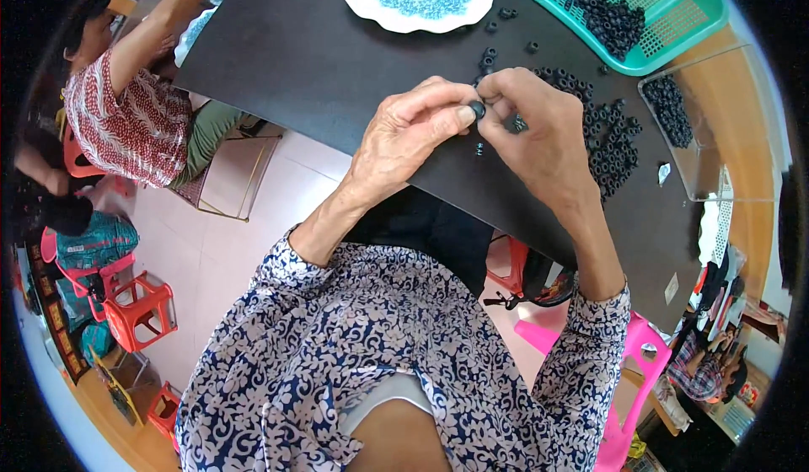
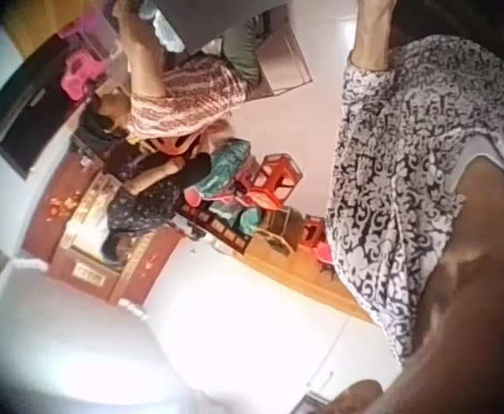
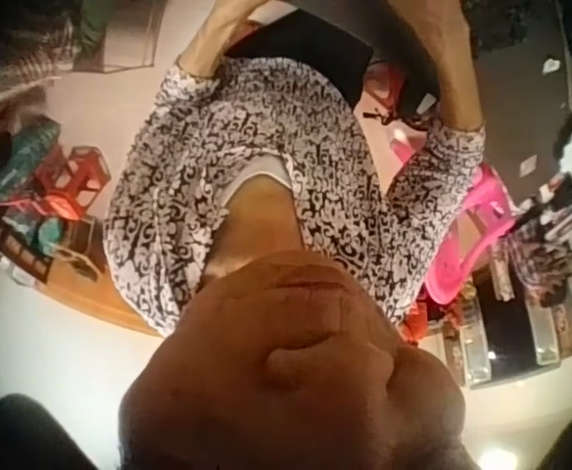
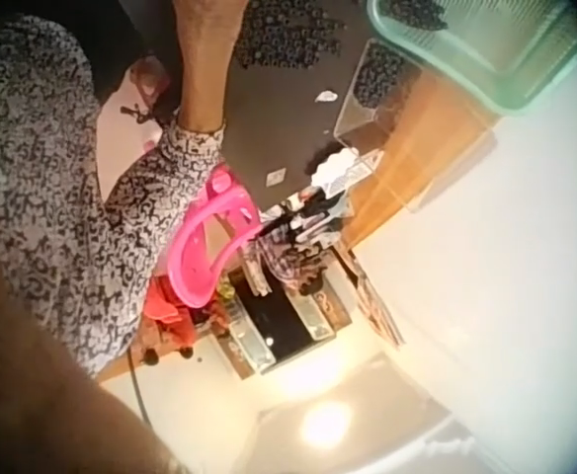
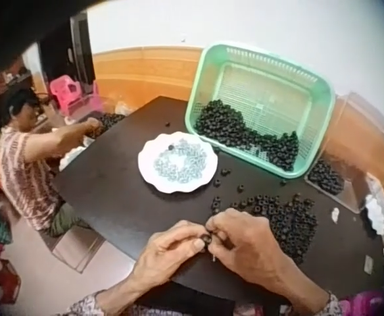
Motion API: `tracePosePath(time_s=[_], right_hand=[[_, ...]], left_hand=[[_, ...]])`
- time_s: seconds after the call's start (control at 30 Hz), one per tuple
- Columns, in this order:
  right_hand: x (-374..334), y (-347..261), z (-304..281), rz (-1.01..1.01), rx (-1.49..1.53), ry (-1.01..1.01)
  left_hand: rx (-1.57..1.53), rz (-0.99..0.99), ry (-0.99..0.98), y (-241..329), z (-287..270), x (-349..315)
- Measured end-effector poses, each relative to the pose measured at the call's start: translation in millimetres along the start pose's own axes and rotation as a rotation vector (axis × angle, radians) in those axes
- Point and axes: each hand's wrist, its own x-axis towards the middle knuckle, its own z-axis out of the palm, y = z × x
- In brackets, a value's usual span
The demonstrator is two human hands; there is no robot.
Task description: Assembling small black rubber components by manually inserting tiny blue beads into them at a workspace.
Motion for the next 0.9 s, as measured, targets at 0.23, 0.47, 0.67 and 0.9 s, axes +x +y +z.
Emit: tracePosePath(time_s=[0.23,0.47,0.67,0.9], right_hand=[[-7,-7,3,0.22,0.268,-0.004],[-21,4,26,0.457,0.876,0.128],[-16,15,35,0.282,0.756,0.23],[-5,17,13,0.429,0.785,0.209]], left_hand=[[-0.465,-0.114,-0.003,-5,1,-2],[-0.66,-0.13,0.012,-11,0,2],[-0.668,-0.09,0.04,-8,1,8],[-0.384,-0.088,0.118,-10,-2,14]])
